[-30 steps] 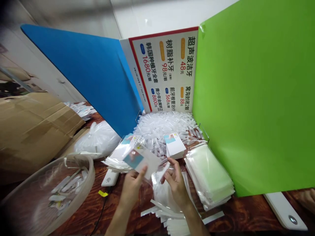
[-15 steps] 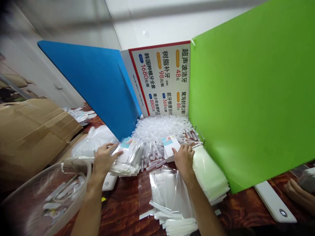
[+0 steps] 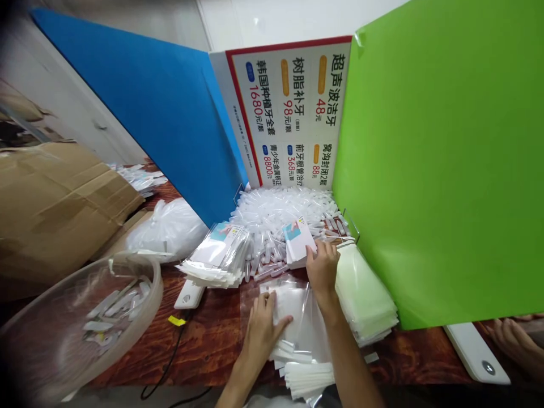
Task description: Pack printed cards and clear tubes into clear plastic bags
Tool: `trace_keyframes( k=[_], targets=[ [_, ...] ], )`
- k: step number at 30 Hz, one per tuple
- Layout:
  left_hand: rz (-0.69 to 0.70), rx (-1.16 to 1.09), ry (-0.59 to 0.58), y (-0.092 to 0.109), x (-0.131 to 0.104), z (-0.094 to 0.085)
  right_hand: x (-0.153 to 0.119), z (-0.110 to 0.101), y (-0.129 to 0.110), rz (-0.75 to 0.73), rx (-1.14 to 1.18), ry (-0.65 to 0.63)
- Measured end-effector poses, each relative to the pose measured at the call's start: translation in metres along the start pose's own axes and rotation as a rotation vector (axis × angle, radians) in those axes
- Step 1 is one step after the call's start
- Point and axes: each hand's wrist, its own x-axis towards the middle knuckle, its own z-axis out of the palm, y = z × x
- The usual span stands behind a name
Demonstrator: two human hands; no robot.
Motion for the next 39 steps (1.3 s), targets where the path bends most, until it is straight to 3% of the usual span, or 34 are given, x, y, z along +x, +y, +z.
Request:
trace_keyframes(
  k=[2,5,11,19,22,24,32,39],
  targets=[
    [-0.054,-0.111,-0.044,-0.01,0.006,0.001,-0.003,-0.009,0.001,0.043,0.253,0.038],
    [-0.173,-0.313,-0.094,-0.019,0.022,-0.016,-0.012,-0.026,0.002,0.175,0.487,0.01],
    [-0.423,-0.742,-0.131,-0.014,0.038,-0.047,-0.035,-0.06,0.015,0.3,0.604,-0.125],
    [-0.77,-1.466,-0.055,0.006,0.052,-0.066,-0.037,-0.096,0.025,0.039,0.502,-0.592],
    [-0.802,-1.533,-0.004,0.014,0.058,-0.065,-0.034,-0.096,0.021,0.005,0.571,-0.775],
    [-0.794,-1.543,0.002,0.018,0.059,-0.063,-0.032,-0.094,0.018,0.006,0.636,-0.806],
    [-0.587,-1.377,0.012,0.037,0.05,-0.072,-0.04,-0.062,0.011,0.253,0.863,-0.653],
    [-0.592,-1.426,0.131,0.055,0.048,-0.067,-0.055,-0.037,-0.021,0.244,1.164,-0.682]
  ],
)
